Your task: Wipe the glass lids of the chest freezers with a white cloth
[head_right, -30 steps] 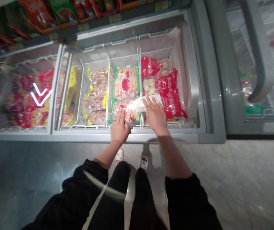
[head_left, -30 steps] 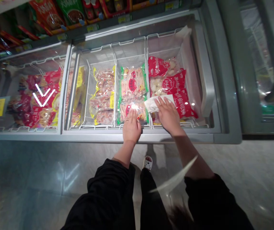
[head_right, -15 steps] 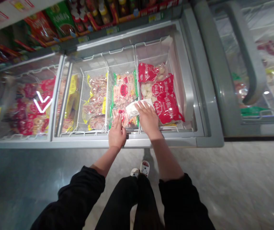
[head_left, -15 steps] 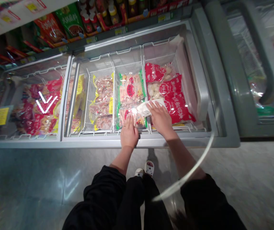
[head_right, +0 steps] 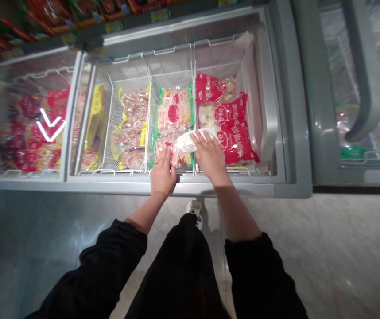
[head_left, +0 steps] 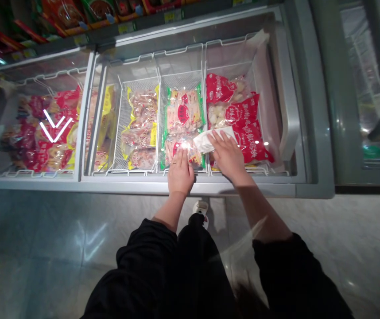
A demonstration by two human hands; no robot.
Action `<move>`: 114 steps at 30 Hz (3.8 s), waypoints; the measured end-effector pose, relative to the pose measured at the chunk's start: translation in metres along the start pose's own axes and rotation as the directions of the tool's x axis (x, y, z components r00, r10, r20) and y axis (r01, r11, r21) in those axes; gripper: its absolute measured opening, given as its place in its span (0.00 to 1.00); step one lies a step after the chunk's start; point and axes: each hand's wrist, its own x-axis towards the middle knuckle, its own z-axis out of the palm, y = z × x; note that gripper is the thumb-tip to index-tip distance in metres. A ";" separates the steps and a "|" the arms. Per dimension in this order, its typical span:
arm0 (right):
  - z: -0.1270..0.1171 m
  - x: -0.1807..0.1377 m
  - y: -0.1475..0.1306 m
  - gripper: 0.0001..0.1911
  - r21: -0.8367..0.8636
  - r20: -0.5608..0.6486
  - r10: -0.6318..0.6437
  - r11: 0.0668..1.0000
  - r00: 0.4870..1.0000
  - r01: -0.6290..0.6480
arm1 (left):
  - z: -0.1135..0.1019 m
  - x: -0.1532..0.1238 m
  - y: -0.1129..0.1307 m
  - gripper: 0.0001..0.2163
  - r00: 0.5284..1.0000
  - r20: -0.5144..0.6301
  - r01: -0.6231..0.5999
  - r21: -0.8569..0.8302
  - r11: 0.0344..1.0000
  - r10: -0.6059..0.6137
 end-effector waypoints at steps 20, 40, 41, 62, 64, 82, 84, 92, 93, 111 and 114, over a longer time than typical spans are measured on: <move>-0.003 -0.009 0.047 0.39 -0.008 -0.096 0.113 0.993 0.989 -0.114 | -0.001 0.002 0.000 0.30 1.000 0.024 0.020 0.011 1.000 -0.021; -0.009 -0.023 0.039 0.35 0.022 -0.122 0.183 0.983 0.976 -0.182 | 0.005 0.003 -0.006 0.27 0.997 -0.014 -0.070 0.065 0.995 0.071; -0.006 -0.032 0.035 0.34 0.014 -0.113 0.203 0.979 0.973 -0.203 | 0.006 0.003 -0.006 0.27 0.997 -0.017 -0.071 0.066 0.995 0.072; -0.007 -0.081 0.039 0.35 -0.102 0.053 0.079 0.992 0.995 -0.073 | -0.002 -0.002 0.002 0.29 0.984 0.008 -0.181 0.066 0.981 0.181; -0.006 -0.069 0.035 0.34 -0.096 0.065 0.011 0.995 0.998 -0.004 | -0.002 0.000 0.007 0.28 0.983 0.014 -0.184 0.077 0.980 0.183; -0.027 -0.059 0.076 0.34 -0.091 0.038 0.027 0.996 0.999 -0.023 | 0.034 0.008 0.095 0.28 0.987 -0.001 -0.161 -0.040 0.986 0.161; -0.035 -0.046 0.086 0.33 -0.084 0.054 0.002 0.996 0.999 0.002 | 0.035 0.008 0.093 0.29 0.985 0.005 -0.171 -0.035 0.985 0.171; -0.029 -0.066 0.085 0.35 -0.100 -0.044 0.117 0.988 0.992 -0.121 | 0.035 0.007 0.094 0.29 0.984 0.017 -0.175 0.007 0.984 0.175; -0.027 -0.071 0.080 0.35 -0.105 -0.024 0.116 0.987 0.993 -0.118 | 0.035 0.007 0.095 0.29 0.983 0.018 -0.181 0.008 0.984 0.180; -0.038 -0.046 0.078 0.34 -0.174 0.053 0.092 0.981 0.994 -0.081 | 0.035 0.008 0.096 0.30 0.978 0.074 -0.199 0.027 0.980 0.197; -0.047 -0.025 0.088 0.34 -0.145 0.070 0.022 0.989 0.997 -0.012 | 0.036 0.008 0.096 0.30 0.982 0.064 -0.180 0.024 0.983 0.178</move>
